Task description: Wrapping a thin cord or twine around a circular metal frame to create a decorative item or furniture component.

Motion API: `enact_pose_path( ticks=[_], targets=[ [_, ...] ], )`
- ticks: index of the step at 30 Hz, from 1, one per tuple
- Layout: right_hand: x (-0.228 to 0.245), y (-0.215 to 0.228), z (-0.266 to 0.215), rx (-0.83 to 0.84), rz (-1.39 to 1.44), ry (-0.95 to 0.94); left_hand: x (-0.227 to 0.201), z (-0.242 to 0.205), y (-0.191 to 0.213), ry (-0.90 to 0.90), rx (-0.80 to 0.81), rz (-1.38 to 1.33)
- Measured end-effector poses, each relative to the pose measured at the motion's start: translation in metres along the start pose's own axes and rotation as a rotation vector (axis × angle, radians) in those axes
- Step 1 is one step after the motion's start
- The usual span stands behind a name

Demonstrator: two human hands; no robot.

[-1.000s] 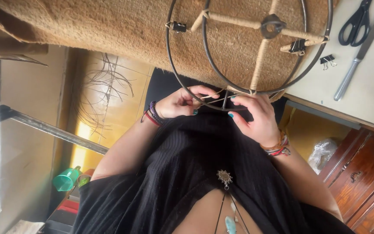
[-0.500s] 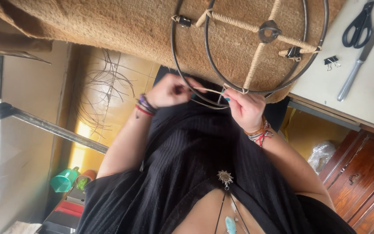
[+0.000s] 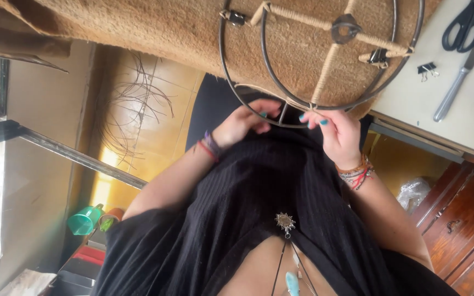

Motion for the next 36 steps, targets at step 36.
enact_pose_path(
  ticks=[36],
  targets=[
    [0.014, -0.055, 0.005, 0.126, -0.459, 0.104, -0.071, 0.008, 0.023, -0.214, 0.013, -0.229]
  ],
)
Point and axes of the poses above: each hand's wrist, its own z-axis towards the middle knuckle, its own y-axis out of the back of the hand, x = y × z, the point moved 8 cm from there along z, towards the middle knuckle, and after that the axes turned 15 degrees about z, right-handed, at the moved point
